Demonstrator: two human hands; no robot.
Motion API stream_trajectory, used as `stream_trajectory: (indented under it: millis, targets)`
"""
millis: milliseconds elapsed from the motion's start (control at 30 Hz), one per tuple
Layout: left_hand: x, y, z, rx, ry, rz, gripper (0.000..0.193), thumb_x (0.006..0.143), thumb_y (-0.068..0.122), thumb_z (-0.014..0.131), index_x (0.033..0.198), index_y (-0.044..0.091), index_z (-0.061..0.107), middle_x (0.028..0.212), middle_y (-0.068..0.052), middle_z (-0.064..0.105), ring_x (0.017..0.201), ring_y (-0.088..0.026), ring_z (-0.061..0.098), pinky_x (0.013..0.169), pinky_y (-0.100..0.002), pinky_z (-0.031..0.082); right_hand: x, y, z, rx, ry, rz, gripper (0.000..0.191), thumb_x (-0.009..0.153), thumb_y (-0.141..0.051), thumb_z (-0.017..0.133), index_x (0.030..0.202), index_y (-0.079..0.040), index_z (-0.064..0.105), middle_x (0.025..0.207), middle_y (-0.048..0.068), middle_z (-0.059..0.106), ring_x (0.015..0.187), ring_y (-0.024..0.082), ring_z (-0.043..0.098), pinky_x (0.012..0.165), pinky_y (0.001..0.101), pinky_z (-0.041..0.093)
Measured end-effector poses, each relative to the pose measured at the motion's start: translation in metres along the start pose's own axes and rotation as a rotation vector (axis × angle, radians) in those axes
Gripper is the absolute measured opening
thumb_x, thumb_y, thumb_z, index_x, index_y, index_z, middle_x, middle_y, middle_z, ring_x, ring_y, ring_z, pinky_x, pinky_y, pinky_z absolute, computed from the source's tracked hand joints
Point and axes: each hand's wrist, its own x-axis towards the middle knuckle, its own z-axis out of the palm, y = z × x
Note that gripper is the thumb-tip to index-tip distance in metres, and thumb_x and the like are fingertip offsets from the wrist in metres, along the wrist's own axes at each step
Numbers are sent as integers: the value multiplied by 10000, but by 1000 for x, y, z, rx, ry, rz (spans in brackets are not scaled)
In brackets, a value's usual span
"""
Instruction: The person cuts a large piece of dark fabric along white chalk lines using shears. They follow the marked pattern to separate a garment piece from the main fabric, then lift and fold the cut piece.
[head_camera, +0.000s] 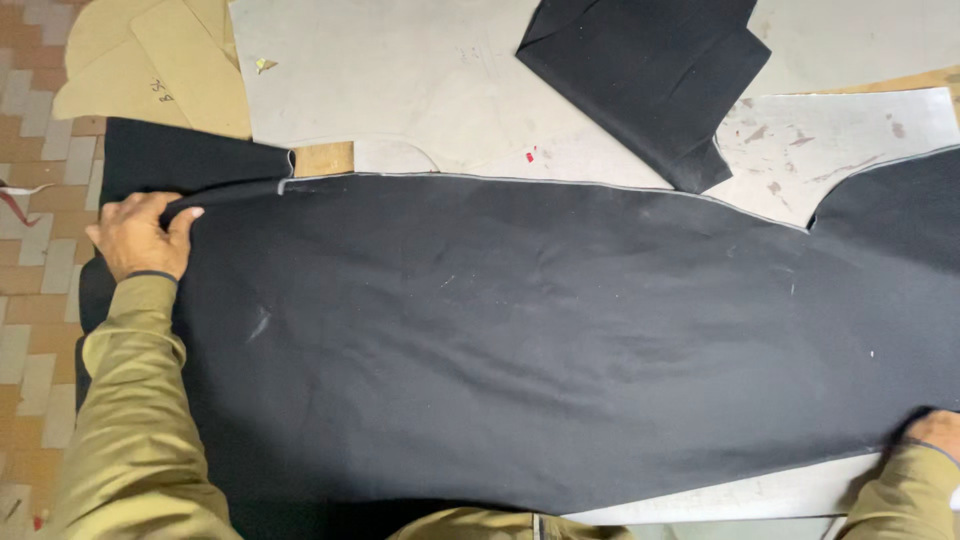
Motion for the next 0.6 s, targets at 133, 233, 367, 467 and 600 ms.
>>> stream_trajectory:
  millis: [133,233,367,467,600]
  targets:
    - [-7,-8,7,-15,-88,-54,258,936,336,805,1134,179,750,1155,-62,694,1199,-342,566,1042,-580,385,-11,-15,-7,-56,3,-24,207,1050,-71,708,1252,-25,699,1366,186,640,1260,374,621,1120,421,499]
    - [-15,-19,9,237,43,-7,443,904,537,852,1059,140,731,1079,-60,689,1189,-333,589,1029,-545,419,-28,-48,-13,-149,289,-380,183,1064,-54,688,1245,-33,710,1363,178,646,1257,370,628,1120,416,504]
    - [-21,-29,18,123,0,20,389,935,444,772,1089,95,696,1063,-88,633,1043,-317,586,963,-435,491,-56,-143,-18,185,275,-1266,166,1083,-31,660,1235,-44,724,1358,167,654,1254,364,638,1121,408,511]
    - [-22,-30,26,-13,12,9,375,962,371,792,1079,35,674,1057,-129,624,1001,-329,603,903,-417,511,-83,-223,-16,243,22,-1393,351,1057,-122,649,1403,-63,642,1472,220,593,1307,419,580,1093,455,492]
    - [-19,-33,34,-113,-45,-26,349,976,283,767,1076,-30,650,1011,-159,619,913,-326,608,914,-403,545,-123,-273,0,139,-29,-1451,429,953,-202,755,1328,-16,658,1229,233,628,1150,413,584,990,465,488]
